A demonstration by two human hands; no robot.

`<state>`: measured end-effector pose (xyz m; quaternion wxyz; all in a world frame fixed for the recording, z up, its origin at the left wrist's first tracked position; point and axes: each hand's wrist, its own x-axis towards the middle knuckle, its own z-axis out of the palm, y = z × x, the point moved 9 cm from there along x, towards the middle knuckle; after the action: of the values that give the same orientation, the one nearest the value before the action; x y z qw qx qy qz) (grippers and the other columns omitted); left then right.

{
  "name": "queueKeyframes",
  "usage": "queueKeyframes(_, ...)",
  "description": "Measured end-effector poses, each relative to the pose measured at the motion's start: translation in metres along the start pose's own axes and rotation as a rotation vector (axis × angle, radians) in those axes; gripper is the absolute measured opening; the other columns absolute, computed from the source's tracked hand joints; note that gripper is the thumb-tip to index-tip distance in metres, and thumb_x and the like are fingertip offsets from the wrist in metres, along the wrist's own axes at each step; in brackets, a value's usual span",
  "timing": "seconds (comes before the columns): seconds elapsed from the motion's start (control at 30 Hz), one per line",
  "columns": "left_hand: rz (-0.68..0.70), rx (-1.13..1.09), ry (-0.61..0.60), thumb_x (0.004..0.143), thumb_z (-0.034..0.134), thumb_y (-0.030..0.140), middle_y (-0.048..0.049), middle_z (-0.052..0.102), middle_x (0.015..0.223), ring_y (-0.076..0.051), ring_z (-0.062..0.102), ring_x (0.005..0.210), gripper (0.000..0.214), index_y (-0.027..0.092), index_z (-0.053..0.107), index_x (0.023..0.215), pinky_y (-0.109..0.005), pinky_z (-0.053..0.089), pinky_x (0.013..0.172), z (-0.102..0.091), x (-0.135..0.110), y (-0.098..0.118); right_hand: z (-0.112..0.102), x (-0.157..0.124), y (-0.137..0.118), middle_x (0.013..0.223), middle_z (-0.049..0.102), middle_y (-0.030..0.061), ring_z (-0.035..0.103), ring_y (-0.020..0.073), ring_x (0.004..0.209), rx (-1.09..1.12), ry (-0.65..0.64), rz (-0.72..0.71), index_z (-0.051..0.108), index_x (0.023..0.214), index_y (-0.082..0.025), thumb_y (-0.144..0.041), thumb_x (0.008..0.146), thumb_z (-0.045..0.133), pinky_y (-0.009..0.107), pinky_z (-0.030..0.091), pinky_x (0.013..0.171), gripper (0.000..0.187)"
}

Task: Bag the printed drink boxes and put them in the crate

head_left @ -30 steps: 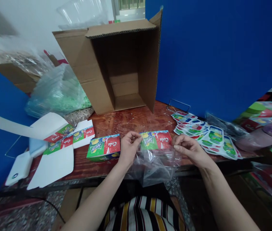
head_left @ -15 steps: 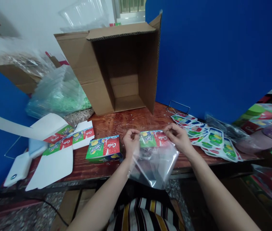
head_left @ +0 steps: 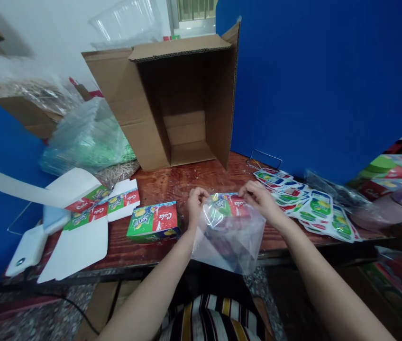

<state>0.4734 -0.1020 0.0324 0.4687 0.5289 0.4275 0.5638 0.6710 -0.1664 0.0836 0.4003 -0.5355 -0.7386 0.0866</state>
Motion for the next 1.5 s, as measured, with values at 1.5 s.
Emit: queueKeyframes(1.5,-0.391,-0.264,-0.048,0.057,0.071,0.022,0.0054,0.055,0.052,-0.009,0.048,0.046,0.017,0.017,0.055,0.06,-0.021,0.039,0.05,0.017,0.021,-0.044,0.03,-0.037,0.079,0.07,0.064,-0.0021,0.057,0.0132,0.055,0.748,0.079,0.659,0.057,0.083,-0.022,-0.035,0.059,0.076,0.025,0.047,0.051,0.033)
